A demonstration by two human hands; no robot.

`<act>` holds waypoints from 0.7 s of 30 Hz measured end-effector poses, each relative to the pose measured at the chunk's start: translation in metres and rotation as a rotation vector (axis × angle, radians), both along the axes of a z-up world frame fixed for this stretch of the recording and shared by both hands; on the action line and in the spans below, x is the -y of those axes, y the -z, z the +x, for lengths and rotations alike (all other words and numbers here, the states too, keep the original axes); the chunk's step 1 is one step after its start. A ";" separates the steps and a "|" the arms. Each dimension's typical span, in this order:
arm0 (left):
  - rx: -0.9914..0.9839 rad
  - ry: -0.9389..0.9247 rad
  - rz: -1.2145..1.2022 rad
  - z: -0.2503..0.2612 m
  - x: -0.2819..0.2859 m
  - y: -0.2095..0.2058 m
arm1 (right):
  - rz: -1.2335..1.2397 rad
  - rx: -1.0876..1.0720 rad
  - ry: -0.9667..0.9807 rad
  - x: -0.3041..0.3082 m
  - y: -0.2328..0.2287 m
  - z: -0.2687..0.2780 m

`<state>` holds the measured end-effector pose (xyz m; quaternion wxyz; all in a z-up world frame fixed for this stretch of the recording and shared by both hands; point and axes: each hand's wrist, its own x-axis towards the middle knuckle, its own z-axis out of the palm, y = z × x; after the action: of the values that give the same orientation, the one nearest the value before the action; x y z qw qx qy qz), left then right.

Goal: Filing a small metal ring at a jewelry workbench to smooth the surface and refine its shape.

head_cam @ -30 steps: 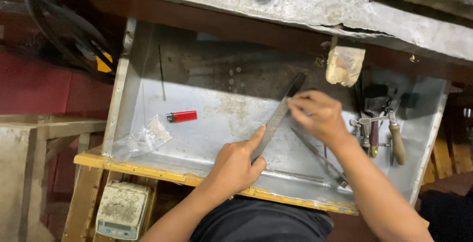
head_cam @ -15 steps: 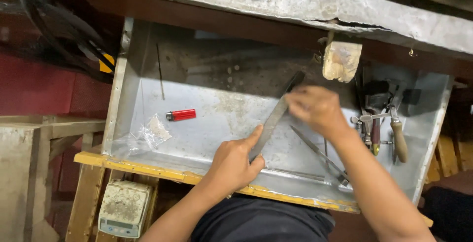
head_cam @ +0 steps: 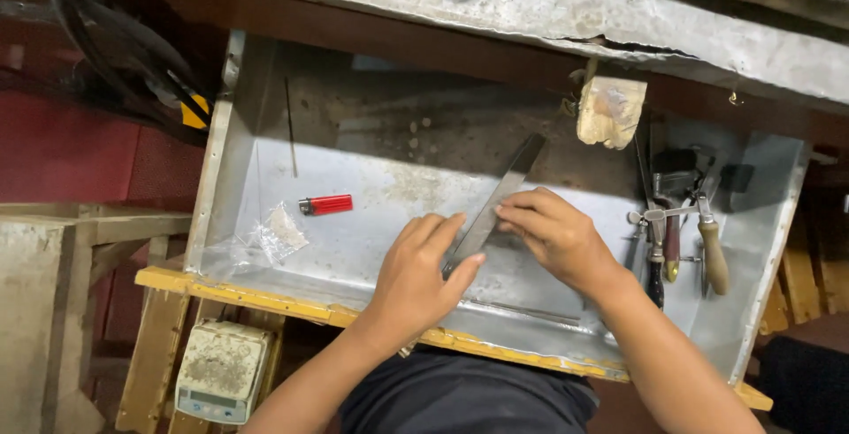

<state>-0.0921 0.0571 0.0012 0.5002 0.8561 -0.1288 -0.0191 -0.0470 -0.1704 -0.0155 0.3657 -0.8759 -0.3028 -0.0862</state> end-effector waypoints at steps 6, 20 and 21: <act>0.176 0.061 -0.136 0.024 0.007 -0.013 | 0.221 -0.214 0.092 -0.007 -0.018 -0.004; 0.205 0.008 -0.596 0.025 0.016 -0.016 | 0.916 -0.820 0.156 0.000 -0.002 -0.030; 0.209 0.012 -0.610 0.025 0.017 -0.017 | 0.909 -0.814 0.145 0.001 -0.001 -0.030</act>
<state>-0.0671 0.0399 0.0184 0.7178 0.6631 -0.1842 0.1053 -0.0772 -0.1712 -0.0141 0.7821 -0.6132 -0.0115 0.1101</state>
